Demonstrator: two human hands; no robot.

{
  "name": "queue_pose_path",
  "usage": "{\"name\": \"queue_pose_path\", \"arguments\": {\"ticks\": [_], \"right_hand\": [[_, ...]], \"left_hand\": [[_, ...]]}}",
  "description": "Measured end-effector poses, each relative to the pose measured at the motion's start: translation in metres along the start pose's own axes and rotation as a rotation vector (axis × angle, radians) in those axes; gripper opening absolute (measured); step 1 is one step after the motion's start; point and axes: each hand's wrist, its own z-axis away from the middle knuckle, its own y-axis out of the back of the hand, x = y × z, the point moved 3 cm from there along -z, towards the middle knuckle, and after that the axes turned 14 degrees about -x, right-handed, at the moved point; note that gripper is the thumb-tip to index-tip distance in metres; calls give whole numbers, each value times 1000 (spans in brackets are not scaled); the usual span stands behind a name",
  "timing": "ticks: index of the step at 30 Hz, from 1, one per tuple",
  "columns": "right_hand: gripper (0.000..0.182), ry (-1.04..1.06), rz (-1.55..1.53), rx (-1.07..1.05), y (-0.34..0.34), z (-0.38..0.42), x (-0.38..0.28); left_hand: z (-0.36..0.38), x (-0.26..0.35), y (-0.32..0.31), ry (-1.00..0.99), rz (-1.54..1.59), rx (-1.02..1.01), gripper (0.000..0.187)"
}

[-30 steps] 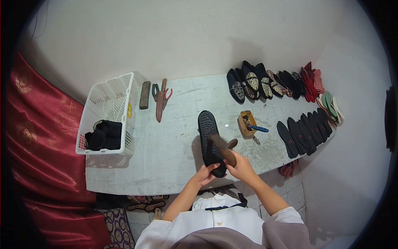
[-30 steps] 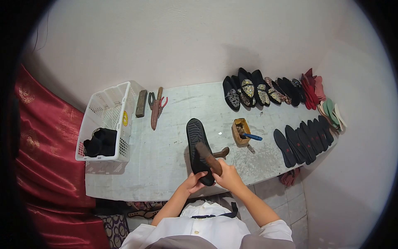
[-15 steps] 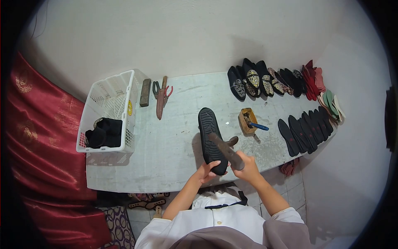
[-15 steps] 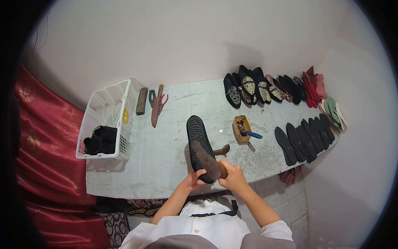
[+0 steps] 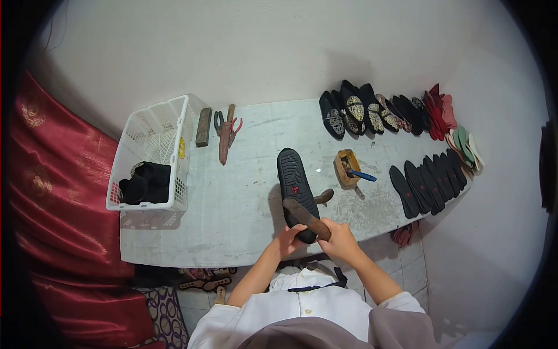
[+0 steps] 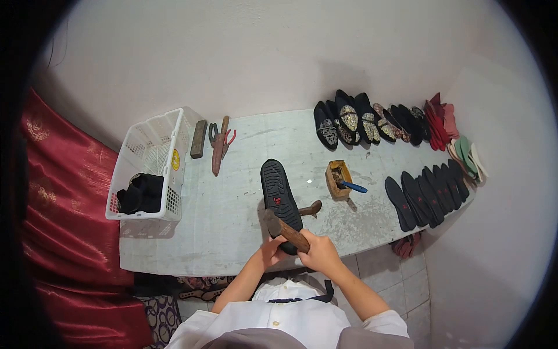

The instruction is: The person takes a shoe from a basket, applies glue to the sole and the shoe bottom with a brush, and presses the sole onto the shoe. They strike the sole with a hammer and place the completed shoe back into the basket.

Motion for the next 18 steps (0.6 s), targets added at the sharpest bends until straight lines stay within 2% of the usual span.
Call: {"name": "queue_pose_path", "arguments": {"ticks": [3, 5, 7, 9, 13, 16, 18], "right_hand": [[25, 63, -3, 23, 7, 6, -5], [25, 34, 18, 36, 6, 5, 0], [26, -63, 28, 30, -5, 1, 12], [26, -71, -28, 34, 3, 4, 6], [24, 24, -118, 93, 11, 11, -3], [23, -109, -83, 129, -4, 15, 5], [22, -101, -139, 147, -6, 20, 6]], "left_hand": [[-3, -8, 15, -82, -78, -196, 36], [-5, -9, 29, 101, 64, -166, 37], [-5, -3, 16, 124, 102, -100, 37], [-2, 2, -7, -16, 34, 6, 35], [-1, 4, -6, 35, 35, -7, 36], [-3, 3, -6, 14, 31, 3, 38], [-5, 1, 0, 22, 22, 19, 38]]}}
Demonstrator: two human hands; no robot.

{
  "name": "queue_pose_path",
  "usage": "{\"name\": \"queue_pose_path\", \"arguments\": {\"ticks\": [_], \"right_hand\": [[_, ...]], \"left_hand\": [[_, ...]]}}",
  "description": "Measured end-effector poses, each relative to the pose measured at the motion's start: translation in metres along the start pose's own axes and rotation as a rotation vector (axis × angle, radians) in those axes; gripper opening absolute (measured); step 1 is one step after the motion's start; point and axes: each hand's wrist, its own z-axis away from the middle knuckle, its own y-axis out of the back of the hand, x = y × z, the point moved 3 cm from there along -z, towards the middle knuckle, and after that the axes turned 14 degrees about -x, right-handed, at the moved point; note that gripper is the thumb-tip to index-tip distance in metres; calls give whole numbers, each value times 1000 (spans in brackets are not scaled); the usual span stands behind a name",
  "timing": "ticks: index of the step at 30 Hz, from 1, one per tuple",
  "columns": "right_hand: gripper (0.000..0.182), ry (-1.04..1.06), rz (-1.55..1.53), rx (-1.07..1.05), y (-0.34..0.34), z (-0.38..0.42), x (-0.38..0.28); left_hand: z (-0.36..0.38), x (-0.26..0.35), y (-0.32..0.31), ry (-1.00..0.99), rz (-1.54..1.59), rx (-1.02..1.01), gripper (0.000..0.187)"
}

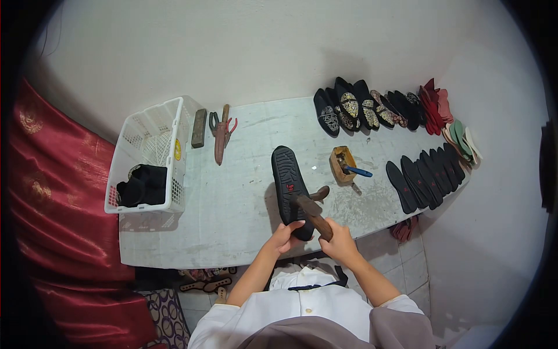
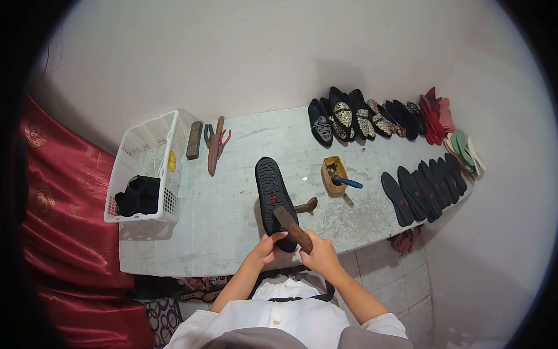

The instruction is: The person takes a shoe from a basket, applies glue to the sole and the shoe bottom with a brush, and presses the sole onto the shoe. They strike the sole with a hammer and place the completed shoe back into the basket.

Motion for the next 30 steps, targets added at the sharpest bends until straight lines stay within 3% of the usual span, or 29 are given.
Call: {"name": "queue_pose_path", "arguments": {"ticks": [4, 7, 9, 13, 16, 19, 25, 28, 30], "right_hand": [[22, 61, 19, 68, 4, 6, 8], [27, -104, 116, -15, 3, 2, 20], [27, -71, 33, 7, 10, 3, 15], [25, 107, -48, 0, 14, 7, 18], [25, 0, -31, -209, 9, 7, 14], [27, -42, -23, -261, 8, 6, 9], [31, 74, -43, -162, 3, 8, 17], [30, -75, -100, -297, 10, 4, 11], [28, -8, -204, -218, 2, 7, 8]], "left_hand": [[2, 1, -1, -11, 35, -34, 37], [-1, -1, 3, -12, 64, -57, 37], [0, 3, -2, -41, 87, -132, 36], [4, 7, -9, -12, 70, -47, 36], [3, 6, -7, 0, 74, -11, 38], [3, 7, -5, -3, 52, -15, 40], [3, 4, -7, 2, 43, -18, 41], [-1, 1, 1, 3, 41, -35, 41], [1, 0, -3, -12, 87, -49, 40]]}}
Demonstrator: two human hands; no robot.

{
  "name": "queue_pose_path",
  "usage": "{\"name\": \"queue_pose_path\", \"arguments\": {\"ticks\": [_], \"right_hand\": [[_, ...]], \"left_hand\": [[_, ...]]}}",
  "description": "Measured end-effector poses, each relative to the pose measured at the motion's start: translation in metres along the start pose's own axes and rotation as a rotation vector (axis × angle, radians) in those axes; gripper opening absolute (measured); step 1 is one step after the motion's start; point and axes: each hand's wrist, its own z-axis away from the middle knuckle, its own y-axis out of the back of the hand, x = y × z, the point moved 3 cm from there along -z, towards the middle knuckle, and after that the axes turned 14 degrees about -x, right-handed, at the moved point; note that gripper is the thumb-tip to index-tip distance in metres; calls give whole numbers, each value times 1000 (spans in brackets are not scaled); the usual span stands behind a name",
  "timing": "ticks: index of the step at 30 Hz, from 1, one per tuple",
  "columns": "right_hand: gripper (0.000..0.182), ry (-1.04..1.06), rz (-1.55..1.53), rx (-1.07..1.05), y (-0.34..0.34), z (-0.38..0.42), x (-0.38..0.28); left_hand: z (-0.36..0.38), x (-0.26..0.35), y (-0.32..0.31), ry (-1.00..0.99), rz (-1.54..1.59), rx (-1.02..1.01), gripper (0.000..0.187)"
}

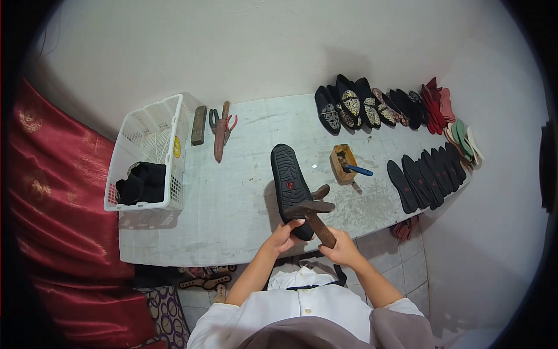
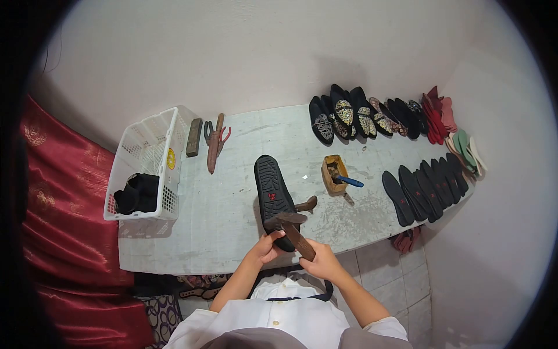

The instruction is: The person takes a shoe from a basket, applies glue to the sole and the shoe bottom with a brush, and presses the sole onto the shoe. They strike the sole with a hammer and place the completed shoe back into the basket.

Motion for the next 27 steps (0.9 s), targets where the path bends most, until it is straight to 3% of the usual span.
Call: {"name": "queue_pose_path", "arguments": {"ticks": [1, 4, 7, 10, 16, 22, 25, 27], "right_hand": [[28, 42, -50, 33, -3, 1, 0], [28, -46, 191, 31, 2, -2, 7], [25, -123, 87, -18, 9, 3, -4], [26, 30, 84, 121, 12, 11, 6], [28, -58, 232, 86, 17, 13, 22], [27, -25, 190, 248, 8, 26, 19], [26, -122, 185, 181, 16, 28, 22], [26, -61, 144, 158, 17, 31, 24]], "left_hand": [[1, 0, -3, 2, 6, -5, 40], [0, 3, -3, 15, 16, -25, 40], [-2, 5, -3, 30, 15, -50, 40], [3, 7, -13, 8, 19, -80, 38], [-3, 5, -5, 4, 2, -112, 36], [-2, 4, -6, 0, -21, -160, 37], [-4, 4, -5, 7, -32, -158, 42], [-2, 5, -10, 1, 11, -182, 47]]}}
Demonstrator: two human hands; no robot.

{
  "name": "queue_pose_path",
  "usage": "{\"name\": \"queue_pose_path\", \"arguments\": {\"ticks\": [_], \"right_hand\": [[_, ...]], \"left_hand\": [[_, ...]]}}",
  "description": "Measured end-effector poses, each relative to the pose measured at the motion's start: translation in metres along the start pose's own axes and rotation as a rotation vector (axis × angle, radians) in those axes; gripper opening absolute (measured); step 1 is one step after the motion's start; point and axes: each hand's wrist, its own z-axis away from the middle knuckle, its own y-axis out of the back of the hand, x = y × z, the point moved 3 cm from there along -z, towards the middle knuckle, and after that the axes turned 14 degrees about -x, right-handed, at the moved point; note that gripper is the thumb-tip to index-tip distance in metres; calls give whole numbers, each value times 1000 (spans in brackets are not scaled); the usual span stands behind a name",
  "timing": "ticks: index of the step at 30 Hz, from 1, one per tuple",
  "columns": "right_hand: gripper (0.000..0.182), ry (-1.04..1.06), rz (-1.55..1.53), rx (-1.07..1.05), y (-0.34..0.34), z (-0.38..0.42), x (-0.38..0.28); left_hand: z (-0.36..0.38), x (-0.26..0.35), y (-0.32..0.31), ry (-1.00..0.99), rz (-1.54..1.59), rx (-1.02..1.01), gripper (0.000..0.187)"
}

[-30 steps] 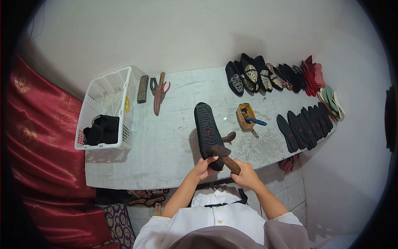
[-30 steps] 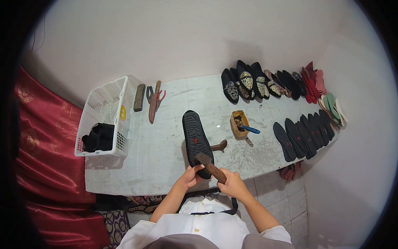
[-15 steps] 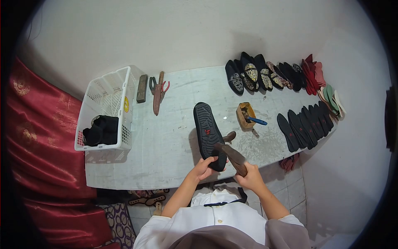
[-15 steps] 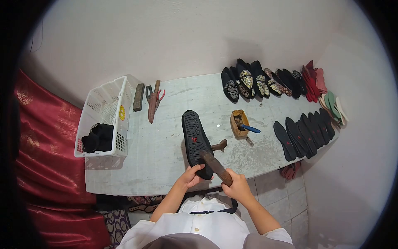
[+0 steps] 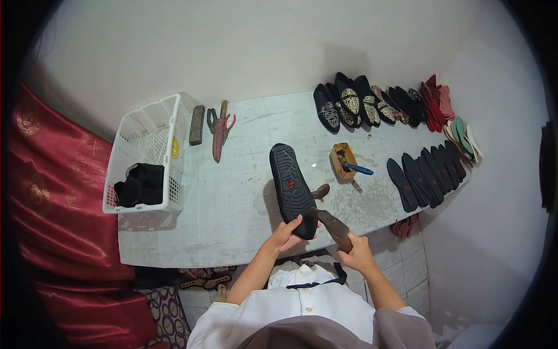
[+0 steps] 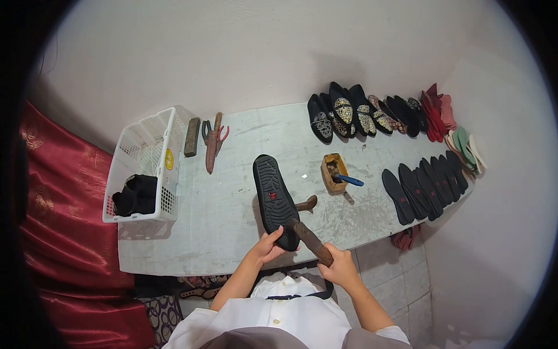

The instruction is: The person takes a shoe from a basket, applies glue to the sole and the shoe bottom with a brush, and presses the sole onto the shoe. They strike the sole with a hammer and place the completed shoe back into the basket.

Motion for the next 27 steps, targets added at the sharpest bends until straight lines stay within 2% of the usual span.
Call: {"name": "queue_pose_path", "arguments": {"ticks": [6, 10, 12, 16, 19, 22, 24, 27], "right_hand": [[27, -74, 133, -101, -2, 3, -7], [26, -19, 18, -126, 2, 9, -23], [26, -49, 59, -131, -3, 8, -16], [25, -84, 84, -192, 4, 9, -11], [26, 82, 18, -156, 6, 19, -7], [26, -91, 109, -177, 14, 19, -11], [27, -84, 147, -177, 13, 20, 0], [28, -54, 54, -182, 12, 19, -3]], "left_hand": [[-2, -9, 21, 50, -76, 31, 68], [-1, -8, 14, 43, -23, 1, 73], [-2, -7, 12, 28, -29, 18, 75], [-5, -6, 14, 38, -43, 24, 70], [-1, -5, 10, 41, -3, -11, 63], [-4, -8, 9, 23, -4, -7, 65], [-6, -9, 11, 30, -33, 56, 69], [-4, -6, 7, 27, 7, -15, 67]]}}
